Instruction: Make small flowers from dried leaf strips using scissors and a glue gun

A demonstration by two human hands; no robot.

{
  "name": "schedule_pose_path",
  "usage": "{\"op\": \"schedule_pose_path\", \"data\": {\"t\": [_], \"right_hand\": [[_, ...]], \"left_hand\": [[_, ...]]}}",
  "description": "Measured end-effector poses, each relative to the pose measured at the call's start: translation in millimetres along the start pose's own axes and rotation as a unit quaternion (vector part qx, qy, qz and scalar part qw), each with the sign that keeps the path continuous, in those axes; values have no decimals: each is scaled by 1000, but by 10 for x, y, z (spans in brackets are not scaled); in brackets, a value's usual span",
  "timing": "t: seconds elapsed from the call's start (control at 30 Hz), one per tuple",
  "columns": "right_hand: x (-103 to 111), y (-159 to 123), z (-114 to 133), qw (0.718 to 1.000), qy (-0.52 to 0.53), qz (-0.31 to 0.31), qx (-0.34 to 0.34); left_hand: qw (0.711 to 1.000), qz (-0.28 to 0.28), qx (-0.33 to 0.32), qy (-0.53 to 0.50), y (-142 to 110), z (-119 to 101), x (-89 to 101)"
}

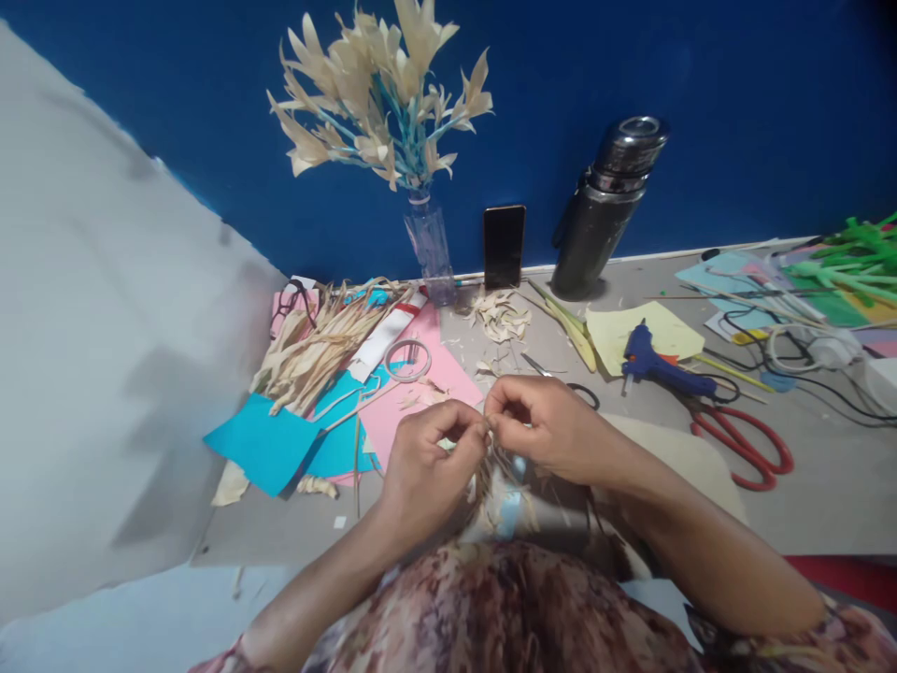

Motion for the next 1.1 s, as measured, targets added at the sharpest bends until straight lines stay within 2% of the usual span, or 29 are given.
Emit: {"op": "schedule_pose_path", "data": {"t": [0.17, 0.37, 0.57, 0.77, 0.93, 1.1], "right_hand": [[49, -3, 69, 1000, -14, 0, 17], [46, -13, 105, 999, -41, -10, 30], [33, -9, 95, 997, -53, -27, 44], [50, -18, 98, 994, -85, -52, 43], [21, -50, 156, 984, -156, -67, 60], [2, -64, 186, 981, -170, -68, 71]], "left_hand": [[1000, -10, 8, -11, -2, 29, 23], [997, -11, -46, 60, -22, -72, 27], [993, -16, -89, 70, -36, -125, 21], [995, -29, -48, 79, -9, -74, 40], [995, -26, -38, 91, -17, -62, 14], [994, -15, -30, 101, -6, -45, -19]]}}
Point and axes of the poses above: each hand's wrist, its own y-axis towards the middle knuckle, its own x-axis out of the back of the hand, z = x × y, the point moved 10 cm from there along y, towards the middle knuckle, and after that the axes turned 6 degrees about z, right-handed, at the moved point
